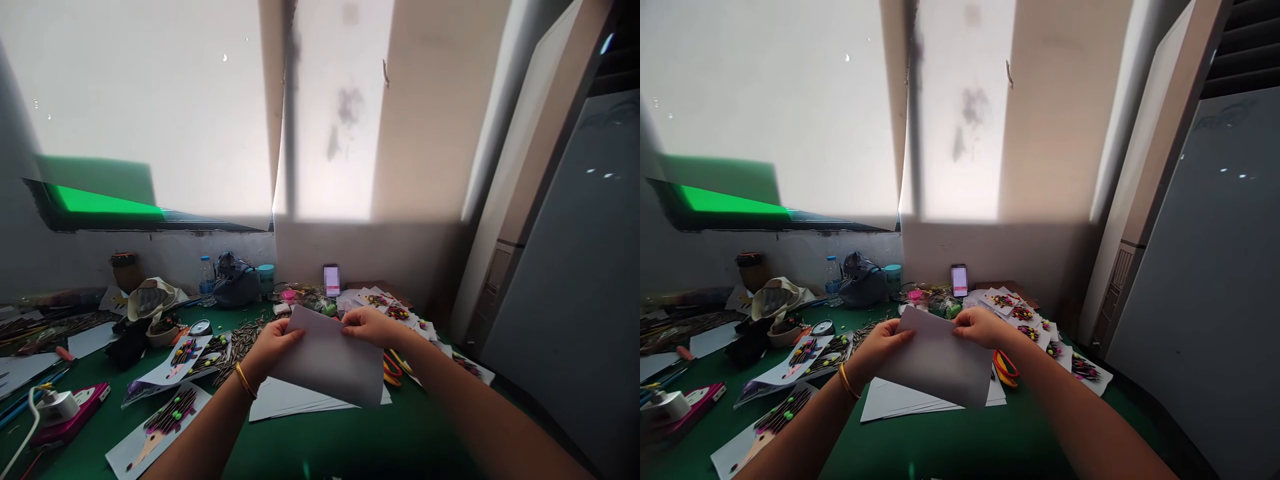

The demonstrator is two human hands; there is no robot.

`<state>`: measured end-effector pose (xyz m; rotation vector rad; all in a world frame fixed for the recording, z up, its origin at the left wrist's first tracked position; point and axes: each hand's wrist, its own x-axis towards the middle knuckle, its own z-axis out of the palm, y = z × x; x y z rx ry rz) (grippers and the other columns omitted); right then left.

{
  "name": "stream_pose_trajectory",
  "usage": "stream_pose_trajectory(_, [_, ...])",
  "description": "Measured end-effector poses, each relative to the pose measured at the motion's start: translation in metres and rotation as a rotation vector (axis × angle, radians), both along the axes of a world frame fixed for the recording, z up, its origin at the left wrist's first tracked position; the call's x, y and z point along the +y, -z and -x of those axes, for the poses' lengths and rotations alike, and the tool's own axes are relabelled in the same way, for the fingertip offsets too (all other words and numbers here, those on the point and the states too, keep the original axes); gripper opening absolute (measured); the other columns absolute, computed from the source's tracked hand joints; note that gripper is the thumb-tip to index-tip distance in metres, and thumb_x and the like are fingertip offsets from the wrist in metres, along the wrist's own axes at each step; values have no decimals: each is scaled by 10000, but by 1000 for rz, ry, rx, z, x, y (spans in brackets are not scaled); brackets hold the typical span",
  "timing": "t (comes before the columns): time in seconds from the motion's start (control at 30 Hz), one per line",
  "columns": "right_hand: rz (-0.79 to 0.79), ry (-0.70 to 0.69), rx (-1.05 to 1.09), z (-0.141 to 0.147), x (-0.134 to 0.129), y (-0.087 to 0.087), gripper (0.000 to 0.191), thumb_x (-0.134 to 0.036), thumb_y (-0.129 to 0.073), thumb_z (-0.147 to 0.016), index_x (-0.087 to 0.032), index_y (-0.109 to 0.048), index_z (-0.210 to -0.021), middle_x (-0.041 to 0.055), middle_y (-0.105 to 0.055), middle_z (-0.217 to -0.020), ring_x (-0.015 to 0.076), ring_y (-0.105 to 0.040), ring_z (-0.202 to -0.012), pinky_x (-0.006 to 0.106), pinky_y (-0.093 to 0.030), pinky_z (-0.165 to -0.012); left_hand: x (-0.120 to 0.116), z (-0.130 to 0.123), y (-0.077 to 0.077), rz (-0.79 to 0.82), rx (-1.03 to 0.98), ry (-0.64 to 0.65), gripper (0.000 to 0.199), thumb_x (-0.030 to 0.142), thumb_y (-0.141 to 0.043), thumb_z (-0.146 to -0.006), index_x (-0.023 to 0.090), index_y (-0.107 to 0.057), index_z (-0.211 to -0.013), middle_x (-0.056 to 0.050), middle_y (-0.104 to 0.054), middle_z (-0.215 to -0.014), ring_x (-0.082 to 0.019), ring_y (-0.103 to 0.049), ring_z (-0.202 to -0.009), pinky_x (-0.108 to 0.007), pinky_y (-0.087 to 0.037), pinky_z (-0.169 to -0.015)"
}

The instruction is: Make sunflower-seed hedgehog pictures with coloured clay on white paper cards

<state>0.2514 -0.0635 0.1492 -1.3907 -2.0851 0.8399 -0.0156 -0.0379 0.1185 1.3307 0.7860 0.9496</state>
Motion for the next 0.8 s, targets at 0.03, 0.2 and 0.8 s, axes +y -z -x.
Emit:
stream_pose_trajectory(0.03, [-1, 1, 2, 0, 0, 0, 225, -350, -618, -785, -178, -719, -890, 18, -715, -825, 187, -640, -770, 256, -451, -653, 1, 0, 0, -1, 2, 2, 460, 433, -855, -618, 122, -736, -935, -122, -738, -892, -238, -675, -704, -322, -535, -616])
stream_pose_trajectory(0.2, [-1, -1, -20, -2, -3, -1, 233, -350, -606, -797, -183, -719, -913, 24, -714, -864, 194, -642, -805, 259, -452, -665, 0, -1, 2, -1, 1, -1, 461, 430, -854, -626, 123, -734, -949, -120, -738, -901, -239, -676, -717, -324, -540, -628])
stream_pose_trajectory(0.8, [-6, 264, 637, 4, 1, 44, 455, -585, -700, -706, -176, -697, -908, 59, -723, -885, 221, -662, -782, 320, -507, -687, -11, -14, 32, 40, -535, 62, 790, 625, -775, -656, 294, -517, -1326, -118, -591, -1346, -313, -552, -1228, -434, -477, -956])
